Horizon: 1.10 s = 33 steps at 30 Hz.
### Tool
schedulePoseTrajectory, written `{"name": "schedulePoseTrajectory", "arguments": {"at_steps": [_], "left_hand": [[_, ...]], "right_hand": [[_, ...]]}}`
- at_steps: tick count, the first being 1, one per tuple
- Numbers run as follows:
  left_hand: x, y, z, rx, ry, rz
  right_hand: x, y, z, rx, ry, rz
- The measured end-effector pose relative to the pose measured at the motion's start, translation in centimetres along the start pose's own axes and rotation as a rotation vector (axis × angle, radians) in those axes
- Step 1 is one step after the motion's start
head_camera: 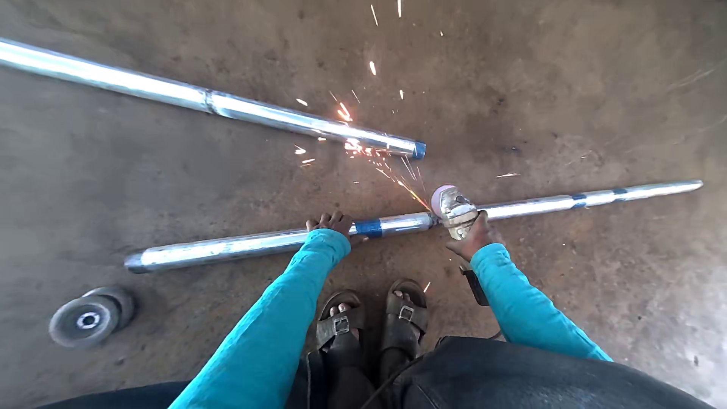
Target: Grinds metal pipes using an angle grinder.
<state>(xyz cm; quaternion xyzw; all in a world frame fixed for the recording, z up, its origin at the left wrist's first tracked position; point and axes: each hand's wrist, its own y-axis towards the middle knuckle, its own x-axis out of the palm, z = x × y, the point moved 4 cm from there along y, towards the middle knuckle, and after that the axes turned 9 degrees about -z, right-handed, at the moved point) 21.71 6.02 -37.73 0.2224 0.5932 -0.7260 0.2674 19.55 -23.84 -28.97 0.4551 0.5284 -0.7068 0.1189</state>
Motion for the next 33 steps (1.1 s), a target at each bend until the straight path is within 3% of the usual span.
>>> {"name": "schedulePoseTrajectory", "arguments": {"at_steps": [33], "left_hand": [[-0.61, 0.42, 0.08, 0.009, -0.016, -0.048]], "right_hand": [[-0.06, 0.32, 0.56, 0.004, 0.034, -0.002]]}}
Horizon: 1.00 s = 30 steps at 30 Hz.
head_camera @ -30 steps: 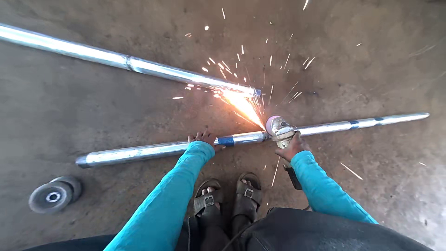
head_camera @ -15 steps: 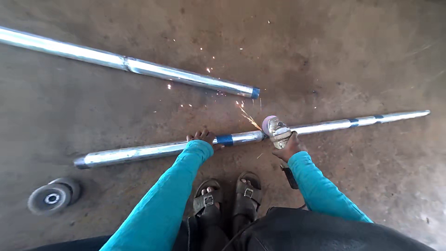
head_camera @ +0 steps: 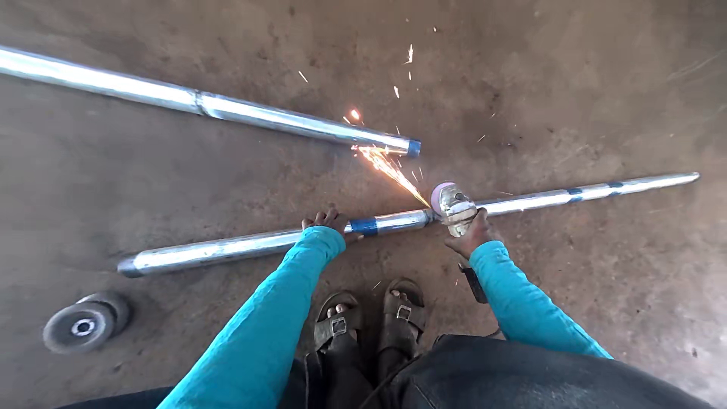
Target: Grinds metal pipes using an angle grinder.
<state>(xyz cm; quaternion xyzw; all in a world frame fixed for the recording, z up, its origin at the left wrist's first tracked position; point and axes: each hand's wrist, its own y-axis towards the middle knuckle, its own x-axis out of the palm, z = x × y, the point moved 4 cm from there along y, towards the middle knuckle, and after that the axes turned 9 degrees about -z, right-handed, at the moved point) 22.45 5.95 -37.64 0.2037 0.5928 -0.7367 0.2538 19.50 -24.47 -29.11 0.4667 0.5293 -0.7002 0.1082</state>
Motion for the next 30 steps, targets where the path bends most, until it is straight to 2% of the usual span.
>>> {"name": "schedulePoseTrajectory", "arguments": {"at_steps": [4, 14, 23, 30], "left_hand": [[-0.1, 0.0, 0.0, -0.012, 0.003, -0.006], [0.3, 0.3, -0.3, -0.002, -0.001, 0.006], [1.1, 0.0, -0.3, 0.006, -0.013, 0.097], [1.3, -0.1, -0.4, 0.006, 0.011, 0.124]], "right_hand": [[0.3, -0.2, -0.4, -0.039, 0.018, -0.020], [-0.5, -0.6, -0.3, -0.002, -0.002, -0.029], [0.1, -0.3, -0.8, -0.059, 0.038, -0.014], [-0.6, -0.2, 0.3, 0.007, 0.013, -0.028]]}}
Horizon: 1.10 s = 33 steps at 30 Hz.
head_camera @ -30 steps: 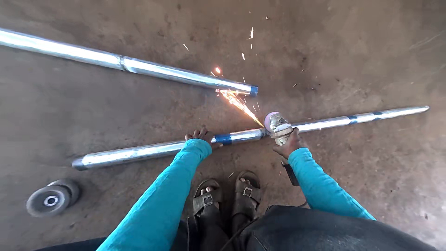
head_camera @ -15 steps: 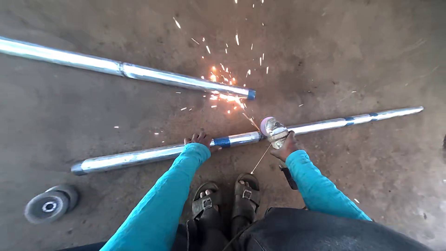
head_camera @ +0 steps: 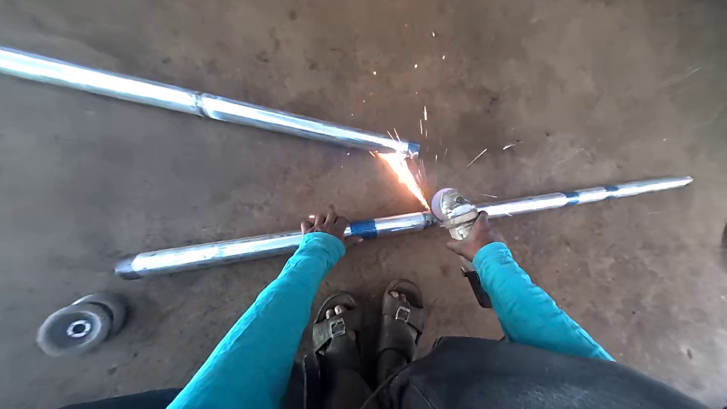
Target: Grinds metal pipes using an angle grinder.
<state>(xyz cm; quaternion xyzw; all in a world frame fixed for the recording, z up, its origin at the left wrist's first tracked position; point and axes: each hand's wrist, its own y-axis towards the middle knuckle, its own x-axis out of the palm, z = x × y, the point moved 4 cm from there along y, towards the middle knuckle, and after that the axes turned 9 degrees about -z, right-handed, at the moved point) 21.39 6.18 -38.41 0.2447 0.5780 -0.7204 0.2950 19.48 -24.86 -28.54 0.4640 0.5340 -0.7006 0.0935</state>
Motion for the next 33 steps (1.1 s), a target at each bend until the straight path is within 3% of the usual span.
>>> {"name": "schedulePoseTrajectory", "arguments": {"at_steps": [4, 9, 14, 22, 27, 33], "left_hand": [[-0.3, -0.4, 0.2, -0.010, -0.004, -0.010], [0.5, -0.9, 0.3, 0.023, 0.016, 0.106], [0.2, -0.7, 0.1, 0.017, 0.017, 0.065], [-1.0, 0.6, -0.1, 0.014, -0.006, -0.093], [-0.8, 0.9, -0.1, 0.011, -0.002, -0.102], [-1.7, 0.3, 0.3, 0.011, -0.008, -0.156]], "right_hand": [[0.9, 0.3, -0.8, -0.056, 0.061, 0.013], [0.0, 0.7, -0.4, -0.004, -0.007, 0.017], [1.4, 0.4, -1.1, -0.075, 0.015, -0.010], [0.5, 0.7, 0.4, -0.001, 0.031, 0.032], [1.5, 0.5, -0.6, -0.045, 0.062, 0.029], [0.4, 0.4, -0.2, 0.025, 0.000, 0.034]]}}
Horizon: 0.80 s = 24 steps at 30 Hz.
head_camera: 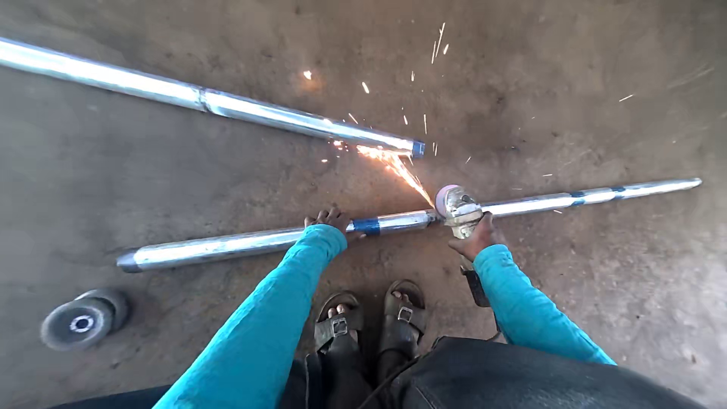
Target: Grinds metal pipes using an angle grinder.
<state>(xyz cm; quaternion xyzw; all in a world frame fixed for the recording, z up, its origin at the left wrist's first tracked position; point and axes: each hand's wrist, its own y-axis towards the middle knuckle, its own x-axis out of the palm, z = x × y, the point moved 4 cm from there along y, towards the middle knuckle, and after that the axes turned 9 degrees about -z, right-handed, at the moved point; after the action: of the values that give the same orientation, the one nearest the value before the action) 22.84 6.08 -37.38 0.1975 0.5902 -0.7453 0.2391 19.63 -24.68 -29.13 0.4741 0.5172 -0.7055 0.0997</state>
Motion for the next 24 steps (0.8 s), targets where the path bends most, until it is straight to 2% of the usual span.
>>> {"name": "schedulePoseTrajectory", "arguments": {"at_steps": [7, 24], "left_hand": [[-0.1, 0.3, 0.0, -0.001, 0.008, 0.000], [-0.1, 0.7, -0.2, 0.014, -0.060, -0.014]], "right_hand": [[0.9, -0.7, -0.6, -0.053, 0.007, -0.025], [0.4, -0.4, 0.1, -0.045, 0.026, 0.016]]}}
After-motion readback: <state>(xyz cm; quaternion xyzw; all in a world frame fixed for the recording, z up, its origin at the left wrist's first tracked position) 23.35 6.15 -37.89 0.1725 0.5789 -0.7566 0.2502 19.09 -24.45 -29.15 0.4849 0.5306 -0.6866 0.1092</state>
